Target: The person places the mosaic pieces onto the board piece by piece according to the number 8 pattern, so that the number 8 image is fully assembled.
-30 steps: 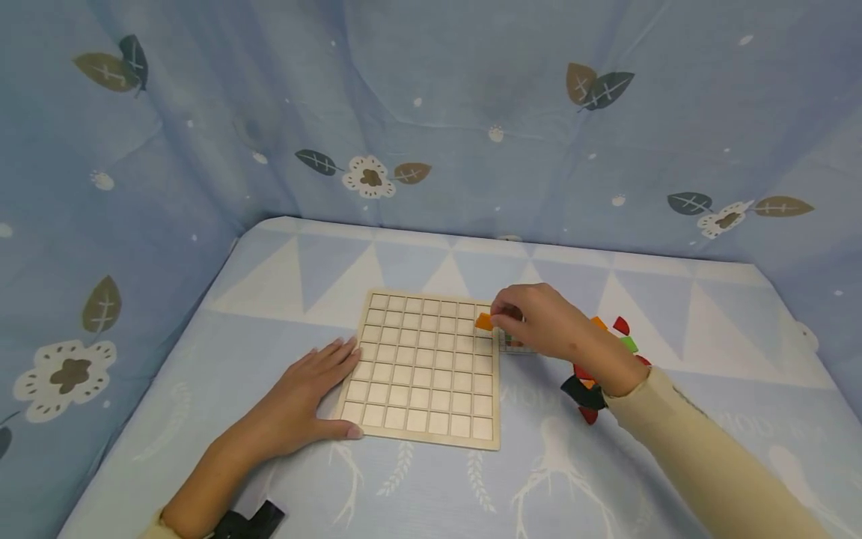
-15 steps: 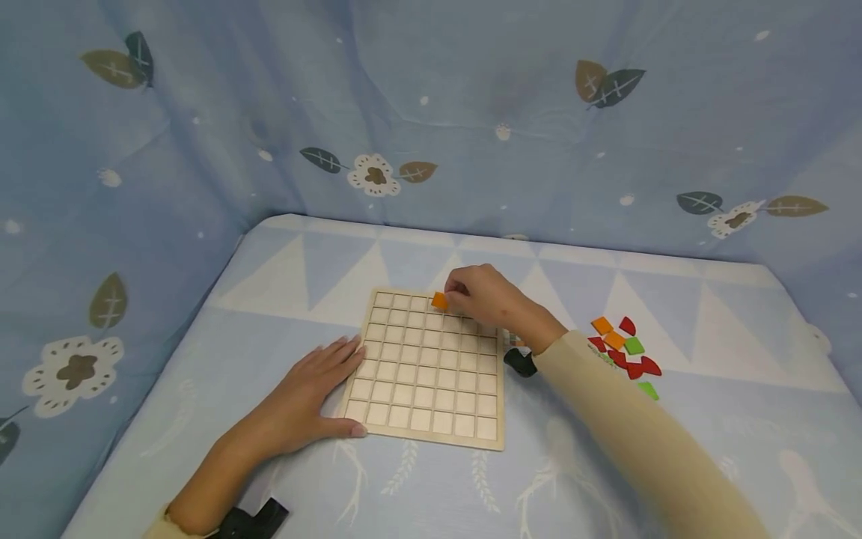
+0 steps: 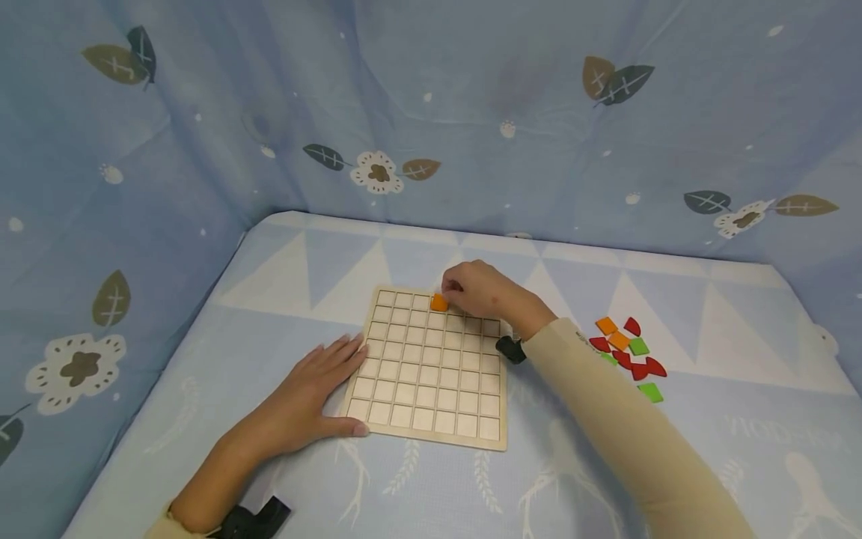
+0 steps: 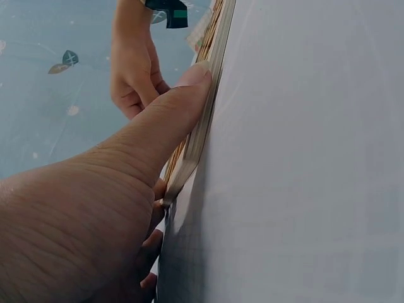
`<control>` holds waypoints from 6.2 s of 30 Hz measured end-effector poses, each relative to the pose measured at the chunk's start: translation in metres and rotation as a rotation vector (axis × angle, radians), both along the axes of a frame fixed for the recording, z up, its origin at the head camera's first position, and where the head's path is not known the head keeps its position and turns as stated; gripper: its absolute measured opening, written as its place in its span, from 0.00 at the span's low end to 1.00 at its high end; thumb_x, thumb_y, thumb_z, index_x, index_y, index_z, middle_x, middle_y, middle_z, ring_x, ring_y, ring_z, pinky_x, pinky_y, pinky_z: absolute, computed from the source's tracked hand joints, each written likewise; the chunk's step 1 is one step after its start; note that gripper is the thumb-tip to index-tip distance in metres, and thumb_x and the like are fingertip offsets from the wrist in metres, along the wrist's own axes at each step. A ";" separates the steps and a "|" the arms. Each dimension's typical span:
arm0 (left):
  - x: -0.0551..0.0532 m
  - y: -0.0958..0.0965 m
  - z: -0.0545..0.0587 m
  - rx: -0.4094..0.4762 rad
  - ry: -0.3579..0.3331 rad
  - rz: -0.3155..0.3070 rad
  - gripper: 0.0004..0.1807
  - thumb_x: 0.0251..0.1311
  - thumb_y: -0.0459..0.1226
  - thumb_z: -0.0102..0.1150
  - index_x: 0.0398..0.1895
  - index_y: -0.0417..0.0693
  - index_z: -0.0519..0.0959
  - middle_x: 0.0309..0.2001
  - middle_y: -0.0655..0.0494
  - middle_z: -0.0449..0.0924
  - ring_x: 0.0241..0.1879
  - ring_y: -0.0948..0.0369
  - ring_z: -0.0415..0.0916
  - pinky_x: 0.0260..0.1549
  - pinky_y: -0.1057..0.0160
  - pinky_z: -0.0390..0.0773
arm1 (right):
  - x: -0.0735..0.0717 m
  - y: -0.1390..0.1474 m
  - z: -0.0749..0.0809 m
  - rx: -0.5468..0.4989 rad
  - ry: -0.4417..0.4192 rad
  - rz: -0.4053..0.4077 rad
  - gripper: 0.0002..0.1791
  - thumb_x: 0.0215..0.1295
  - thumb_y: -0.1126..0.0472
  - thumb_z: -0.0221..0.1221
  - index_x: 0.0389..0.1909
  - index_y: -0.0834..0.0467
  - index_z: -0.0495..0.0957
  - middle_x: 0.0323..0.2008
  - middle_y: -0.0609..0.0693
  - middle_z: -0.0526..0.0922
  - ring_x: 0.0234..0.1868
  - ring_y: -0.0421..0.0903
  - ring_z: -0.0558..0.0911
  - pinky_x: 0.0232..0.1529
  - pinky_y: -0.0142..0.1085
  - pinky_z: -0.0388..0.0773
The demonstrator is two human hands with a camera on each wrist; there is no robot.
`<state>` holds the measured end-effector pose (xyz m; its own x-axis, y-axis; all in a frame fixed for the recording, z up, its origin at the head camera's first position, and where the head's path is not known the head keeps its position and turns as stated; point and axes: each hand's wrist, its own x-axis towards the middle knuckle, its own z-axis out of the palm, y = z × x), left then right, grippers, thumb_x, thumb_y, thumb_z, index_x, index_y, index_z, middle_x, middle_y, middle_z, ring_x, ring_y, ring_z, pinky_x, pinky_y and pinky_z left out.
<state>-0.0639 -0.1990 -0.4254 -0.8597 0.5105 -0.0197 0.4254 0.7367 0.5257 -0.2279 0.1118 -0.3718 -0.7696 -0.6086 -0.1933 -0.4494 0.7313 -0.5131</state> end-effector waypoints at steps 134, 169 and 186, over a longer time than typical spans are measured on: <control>0.000 0.000 0.001 0.002 -0.033 0.010 0.61 0.53 0.65 0.72 0.84 0.46 0.57 0.84 0.53 0.48 0.83 0.49 0.41 0.78 0.41 0.41 | 0.021 0.027 -0.010 -0.109 -0.043 -0.182 0.06 0.79 0.60 0.57 0.42 0.58 0.80 0.32 0.50 0.82 0.28 0.47 0.76 0.34 0.42 0.76; -0.003 0.001 -0.001 -0.004 -0.034 0.014 0.62 0.53 0.65 0.72 0.84 0.46 0.57 0.84 0.54 0.48 0.83 0.49 0.41 0.78 0.42 0.41 | 0.024 0.017 -0.022 -0.102 0.053 -0.210 0.04 0.78 0.63 0.59 0.44 0.59 0.81 0.35 0.51 0.83 0.33 0.47 0.78 0.39 0.42 0.78; -0.001 0.001 -0.004 -0.003 -0.002 0.004 0.60 0.54 0.66 0.71 0.84 0.47 0.57 0.84 0.55 0.48 0.83 0.50 0.41 0.78 0.42 0.42 | 0.085 0.136 0.000 -0.058 0.085 -0.183 0.12 0.77 0.61 0.60 0.53 0.61 0.84 0.48 0.51 0.87 0.48 0.49 0.83 0.49 0.50 0.85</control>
<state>-0.0651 -0.1976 -0.4294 -0.8617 0.5070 -0.0224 0.4216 0.7398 0.5244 -0.1431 0.2474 -0.3720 -0.8801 -0.4657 -0.0919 -0.3556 0.7751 -0.5222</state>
